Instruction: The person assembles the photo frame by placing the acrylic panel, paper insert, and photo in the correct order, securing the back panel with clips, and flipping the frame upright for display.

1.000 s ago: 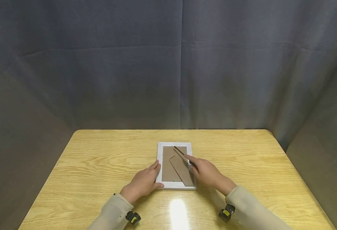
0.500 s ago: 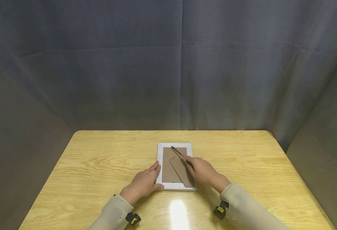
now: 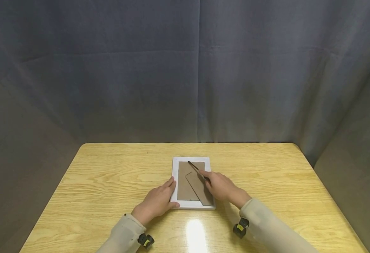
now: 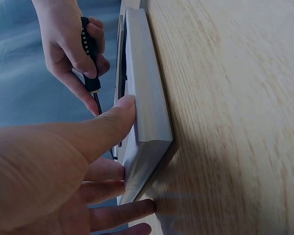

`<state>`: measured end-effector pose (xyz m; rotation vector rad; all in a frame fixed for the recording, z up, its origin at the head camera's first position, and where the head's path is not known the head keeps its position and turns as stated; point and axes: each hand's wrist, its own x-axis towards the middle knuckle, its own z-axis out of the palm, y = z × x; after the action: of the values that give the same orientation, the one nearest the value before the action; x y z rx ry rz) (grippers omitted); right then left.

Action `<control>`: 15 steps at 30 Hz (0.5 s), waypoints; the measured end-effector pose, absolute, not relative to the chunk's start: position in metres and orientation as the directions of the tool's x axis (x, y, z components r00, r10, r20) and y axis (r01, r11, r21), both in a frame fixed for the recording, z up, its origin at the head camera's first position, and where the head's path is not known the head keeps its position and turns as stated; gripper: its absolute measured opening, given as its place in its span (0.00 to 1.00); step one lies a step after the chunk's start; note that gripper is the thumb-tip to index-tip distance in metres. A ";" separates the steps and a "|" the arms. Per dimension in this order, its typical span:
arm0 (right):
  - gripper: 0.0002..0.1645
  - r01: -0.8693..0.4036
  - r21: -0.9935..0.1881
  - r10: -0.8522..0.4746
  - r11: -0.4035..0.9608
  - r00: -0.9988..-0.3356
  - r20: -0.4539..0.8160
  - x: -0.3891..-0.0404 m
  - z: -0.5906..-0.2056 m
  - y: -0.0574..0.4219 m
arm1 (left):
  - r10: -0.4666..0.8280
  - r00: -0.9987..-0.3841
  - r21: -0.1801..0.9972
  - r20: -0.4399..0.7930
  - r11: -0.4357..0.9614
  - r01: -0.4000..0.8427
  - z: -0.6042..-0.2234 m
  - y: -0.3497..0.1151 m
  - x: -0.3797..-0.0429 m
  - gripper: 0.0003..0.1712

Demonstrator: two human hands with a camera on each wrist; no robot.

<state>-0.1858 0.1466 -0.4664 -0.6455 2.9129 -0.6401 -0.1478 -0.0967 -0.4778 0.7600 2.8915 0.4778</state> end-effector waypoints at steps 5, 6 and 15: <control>0.27 -0.368 -0.427 -0.418 0.826 -0.908 -0.025 -0.187 -0.466 0.145 | 0.497 -0.867 0.328 -0.029 0.824 0.461 -0.477 -0.097 -0.147 0.48; 0.27 -0.367 -0.429 -0.418 0.825 -0.908 -0.028 -0.188 -0.466 0.145 | 0.497 -0.867 0.328 -0.028 0.824 0.462 -0.477 -0.097 -0.147 0.48; 0.28 -0.353 -0.430 -0.415 0.831 -0.908 -0.055 -0.189 -0.466 0.146 | 0.498 -0.867 0.326 -0.020 0.823 0.466 -0.478 -0.097 -0.148 0.48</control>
<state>-0.1893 0.1462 -0.4659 -0.6044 2.8644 -0.6308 -0.1481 -0.0967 -0.4781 0.7688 2.8994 0.4781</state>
